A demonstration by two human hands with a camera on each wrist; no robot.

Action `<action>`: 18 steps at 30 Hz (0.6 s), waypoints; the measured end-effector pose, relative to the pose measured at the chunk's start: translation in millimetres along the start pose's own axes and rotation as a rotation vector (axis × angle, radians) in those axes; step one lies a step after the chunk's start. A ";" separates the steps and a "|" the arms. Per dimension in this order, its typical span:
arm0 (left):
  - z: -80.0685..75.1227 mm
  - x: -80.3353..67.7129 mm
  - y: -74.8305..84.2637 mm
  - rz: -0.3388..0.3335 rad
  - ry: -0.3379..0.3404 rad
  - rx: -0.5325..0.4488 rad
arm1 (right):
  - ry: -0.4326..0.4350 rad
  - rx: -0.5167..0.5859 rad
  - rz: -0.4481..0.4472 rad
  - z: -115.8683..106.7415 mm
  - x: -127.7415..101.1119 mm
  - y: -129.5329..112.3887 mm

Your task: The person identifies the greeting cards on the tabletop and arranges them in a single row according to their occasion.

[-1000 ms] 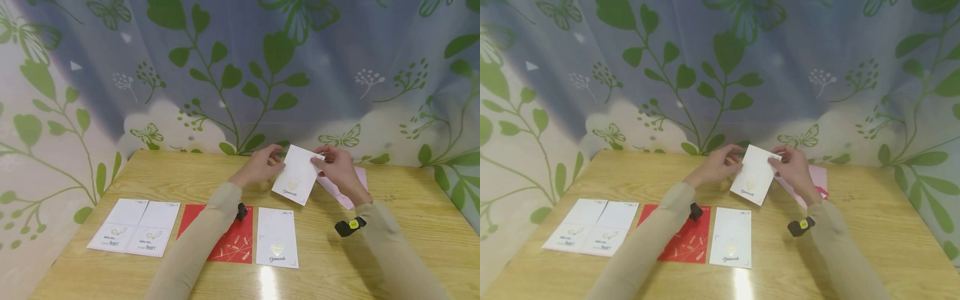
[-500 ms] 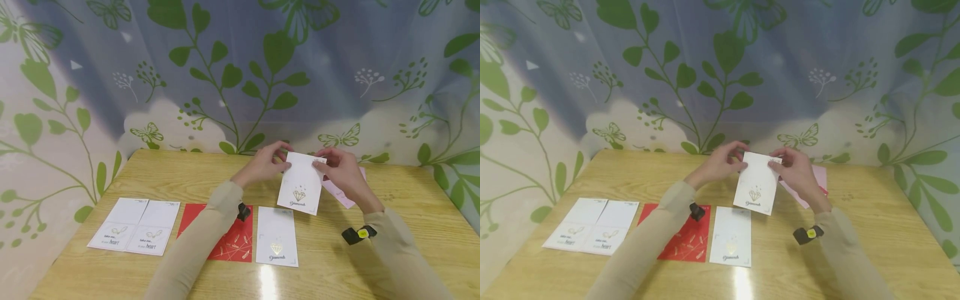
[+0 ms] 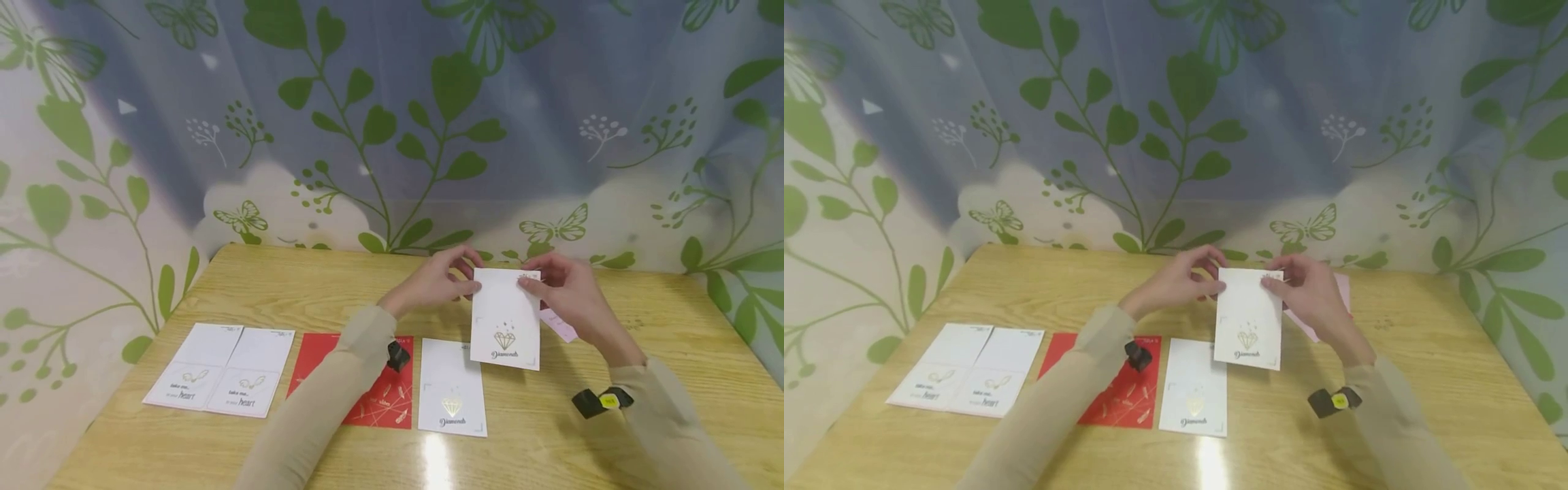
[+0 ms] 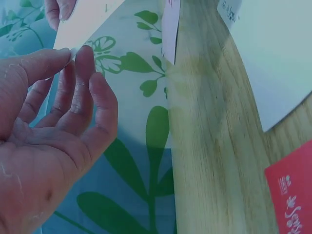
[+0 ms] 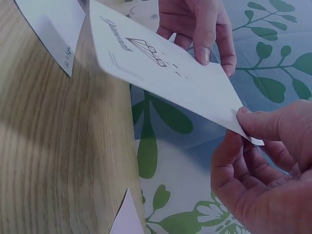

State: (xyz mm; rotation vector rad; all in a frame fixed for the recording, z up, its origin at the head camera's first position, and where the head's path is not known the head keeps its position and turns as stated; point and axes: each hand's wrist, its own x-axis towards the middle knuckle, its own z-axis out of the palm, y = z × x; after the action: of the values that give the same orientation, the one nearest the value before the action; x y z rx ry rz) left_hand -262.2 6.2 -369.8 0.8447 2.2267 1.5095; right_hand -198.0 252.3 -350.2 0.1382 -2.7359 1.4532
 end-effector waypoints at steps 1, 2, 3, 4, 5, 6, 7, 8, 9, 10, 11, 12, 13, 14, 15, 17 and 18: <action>0.7 -0.6 0.3 0.003 -0.005 -0.009 | 0.000 -0.001 0.004 -0.7 -1.2 0.1; 1.2 -0.9 0.5 0.006 -0.009 -0.022 | 0.003 -0.007 0.009 -1.5 -2.3 0.3; 1.8 -1.3 0.9 0.008 -0.014 -0.035 | 0.005 -0.011 0.014 -2.4 -3.4 0.7; 2.3 -1.8 1.5 0.007 -0.019 -0.045 | 0.009 -0.014 0.018 -3.3 -4.3 1.2; 2.8 -2.3 2.1 0.007 -0.023 -0.056 | 0.013 -0.018 0.021 -4.3 -5.3 1.8; 3.2 -2.7 2.7 0.007 -0.027 -0.065 | 0.016 -0.018 0.023 -5.4 -6.5 2.4; 3.7 -3.0 3.3 0.007 -0.030 -0.076 | 0.018 -0.015 0.027 -6.5 -7.6 3.0; 4.3 -3.2 3.7 0.007 -0.034 -0.086 | 0.019 -0.011 0.028 -7.5 -8.9 3.8; 4.9 -3.5 4.1 0.007 -0.038 -0.093 | 0.018 -0.003 0.029 -8.5 -10.3 4.6; 5.7 -3.7 4.5 0.006 -0.042 -0.098 | 0.015 0.005 0.033 -9.4 -11.7 5.5; 6.5 -4.1 4.9 0.006 -0.046 -0.105 | 0.011 0.017 0.036 -10.2 -13.2 6.5; 7.5 -4.2 5.1 0.002 -0.052 -0.108 | 0.007 0.028 0.041 -10.9 -14.8 7.3; 8.5 -4.4 5.3 -0.003 -0.059 -0.112 | 0.004 0.037 0.047 -11.6 -16.4 8.2; 9.6 -4.5 5.5 -0.008 -0.068 -0.114 | 0.000 0.041 0.051 -12.3 -18.1 9.1; 10.9 -4.7 5.6 -0.012 -0.077 -0.114 | -0.003 0.044 0.054 -13.0 -19.8 9.9; 13.2 -5.1 5.7 -0.019 -0.094 -0.123 | -0.005 0.046 0.058 -14.2 -23.0 11.2; 14.3 -5.3 5.8 -0.022 -0.103 -0.130 | -0.006 0.043 0.058 -14.8 -24.5 11.9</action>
State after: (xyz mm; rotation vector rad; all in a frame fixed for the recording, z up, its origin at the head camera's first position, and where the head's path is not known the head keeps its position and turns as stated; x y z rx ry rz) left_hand -248.4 14.8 -370.3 0.8357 2.0342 1.5463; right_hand -174.9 272.7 -353.6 0.0659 -2.7364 1.5296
